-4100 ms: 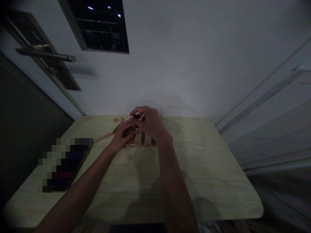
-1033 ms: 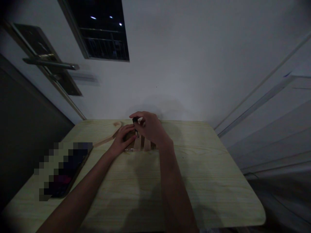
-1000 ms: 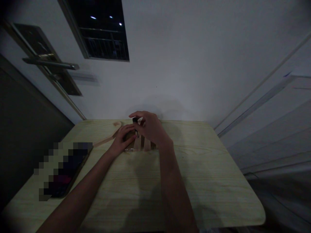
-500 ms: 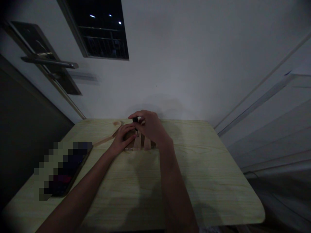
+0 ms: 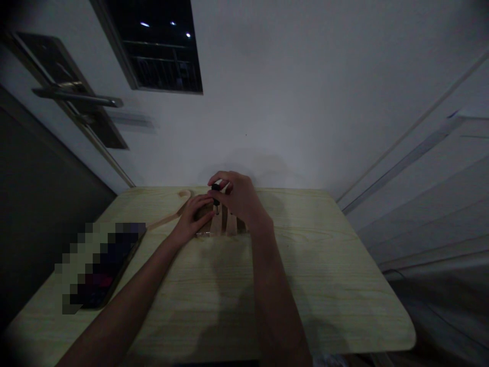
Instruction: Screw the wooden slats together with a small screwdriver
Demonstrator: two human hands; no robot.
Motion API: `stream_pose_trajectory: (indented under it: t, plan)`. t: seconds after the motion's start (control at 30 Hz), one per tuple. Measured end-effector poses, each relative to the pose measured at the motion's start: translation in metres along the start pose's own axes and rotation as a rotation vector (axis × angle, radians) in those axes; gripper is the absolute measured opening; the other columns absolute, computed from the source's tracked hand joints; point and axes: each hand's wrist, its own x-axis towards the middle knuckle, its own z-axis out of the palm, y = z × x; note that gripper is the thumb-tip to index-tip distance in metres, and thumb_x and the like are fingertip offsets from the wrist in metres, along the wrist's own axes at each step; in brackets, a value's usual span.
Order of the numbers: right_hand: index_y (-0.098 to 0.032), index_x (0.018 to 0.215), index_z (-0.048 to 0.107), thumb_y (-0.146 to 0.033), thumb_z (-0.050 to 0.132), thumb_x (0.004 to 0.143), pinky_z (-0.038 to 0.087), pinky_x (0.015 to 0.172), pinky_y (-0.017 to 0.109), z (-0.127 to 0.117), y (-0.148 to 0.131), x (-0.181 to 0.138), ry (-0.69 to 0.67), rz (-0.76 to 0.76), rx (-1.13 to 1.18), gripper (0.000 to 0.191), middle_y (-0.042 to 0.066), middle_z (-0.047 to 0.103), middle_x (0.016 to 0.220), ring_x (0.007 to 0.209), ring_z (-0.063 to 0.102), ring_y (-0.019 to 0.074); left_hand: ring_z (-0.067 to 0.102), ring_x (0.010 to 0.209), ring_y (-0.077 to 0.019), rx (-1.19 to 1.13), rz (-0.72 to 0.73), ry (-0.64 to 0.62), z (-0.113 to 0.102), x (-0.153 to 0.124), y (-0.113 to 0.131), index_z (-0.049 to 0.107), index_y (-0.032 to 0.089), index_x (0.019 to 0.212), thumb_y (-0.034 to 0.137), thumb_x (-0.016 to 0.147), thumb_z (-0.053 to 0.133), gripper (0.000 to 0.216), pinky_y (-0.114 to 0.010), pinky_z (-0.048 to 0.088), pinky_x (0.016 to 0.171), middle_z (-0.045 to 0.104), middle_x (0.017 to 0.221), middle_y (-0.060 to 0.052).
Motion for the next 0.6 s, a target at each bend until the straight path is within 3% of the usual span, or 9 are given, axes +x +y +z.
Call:
stream_pose_trajectory:
  t: [0.37, 0.6]
  plan:
    - [-0.019, 0.102, 0.069, -0.019, 0.055, 0.081, 0.050, 0.063, 0.023, -0.0001, 0.0020, -0.0009, -0.004, -0.064, -0.009, 0.026, 0.006, 0.068, 0.100, 0.075, 0.060, 0.0112, 0.051, 0.114, -0.0229, -0.011, -0.015, -0.010, -0.0004, 0.0003, 0.0010, 0.060, 0.025, 0.113, 0.032, 0.084, 0.059, 0.030, -0.046, 0.038, 0.100, 0.059, 0.120, -0.006]
    - [-0.020, 0.104, 0.068, -0.020, 0.061, 0.077, 0.046, 0.057, 0.021, -0.0030, -0.0024, -0.0011, -0.018, -0.029, 0.001, 0.028, 0.002, 0.066, 0.081, 0.060, 0.056, 0.0079, 0.052, 0.114, -0.0223, -0.014, 0.008, 0.002, -0.0001, 0.0001, 0.0002, 0.059, 0.025, 0.114, 0.033, 0.084, 0.059, 0.031, -0.045, 0.039, 0.100, 0.059, 0.120, -0.006]
